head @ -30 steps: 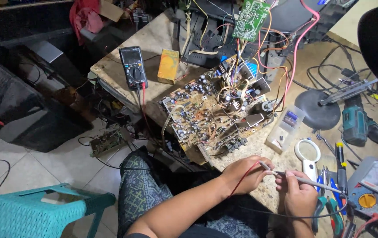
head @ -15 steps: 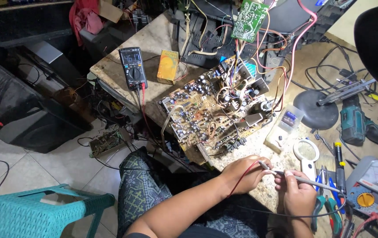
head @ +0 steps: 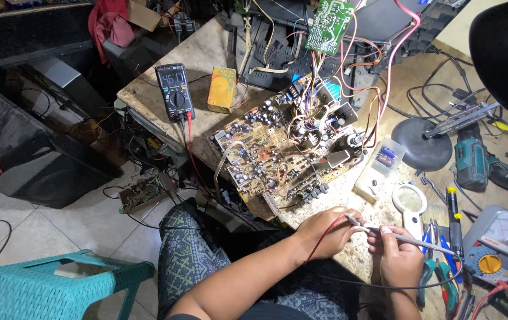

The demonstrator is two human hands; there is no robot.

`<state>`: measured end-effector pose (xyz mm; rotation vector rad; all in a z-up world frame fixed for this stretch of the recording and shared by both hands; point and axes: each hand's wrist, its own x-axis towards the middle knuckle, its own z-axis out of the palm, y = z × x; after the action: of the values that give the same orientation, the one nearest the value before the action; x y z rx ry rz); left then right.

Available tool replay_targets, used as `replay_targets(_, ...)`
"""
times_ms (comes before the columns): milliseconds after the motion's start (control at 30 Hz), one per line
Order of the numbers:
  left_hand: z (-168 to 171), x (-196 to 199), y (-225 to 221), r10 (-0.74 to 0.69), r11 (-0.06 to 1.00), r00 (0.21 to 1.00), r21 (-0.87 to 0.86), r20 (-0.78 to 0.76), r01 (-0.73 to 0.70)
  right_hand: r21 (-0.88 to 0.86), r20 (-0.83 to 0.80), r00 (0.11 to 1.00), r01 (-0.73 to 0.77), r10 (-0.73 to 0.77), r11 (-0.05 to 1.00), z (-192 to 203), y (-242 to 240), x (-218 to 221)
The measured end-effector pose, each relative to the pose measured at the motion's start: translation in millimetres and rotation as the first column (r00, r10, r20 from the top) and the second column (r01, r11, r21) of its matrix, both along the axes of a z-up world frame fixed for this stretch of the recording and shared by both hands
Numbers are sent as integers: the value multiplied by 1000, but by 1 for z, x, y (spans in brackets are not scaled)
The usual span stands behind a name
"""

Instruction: Repairing a television circuit board by desoldering components, inspecting the board, and testing circuits with a multimeter.

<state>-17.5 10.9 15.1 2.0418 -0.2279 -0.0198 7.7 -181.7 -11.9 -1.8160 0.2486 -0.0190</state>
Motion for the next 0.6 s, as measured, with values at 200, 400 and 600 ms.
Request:
replay_targets(200,-10,2,-2,-9,1000,999,-2,50,9,-17,-9,1000,12,-12,1000,-6,0,-1)
replay_targets(400,-43,12,-16,-35,999,976,-21,214,41,132,277,958,-107,67,985,-8,-6,-14)
replay_targets(600,-37,18,-23,-130,989,903,121,408,88,-480,542,684,-226,489,848,27,5,-20)
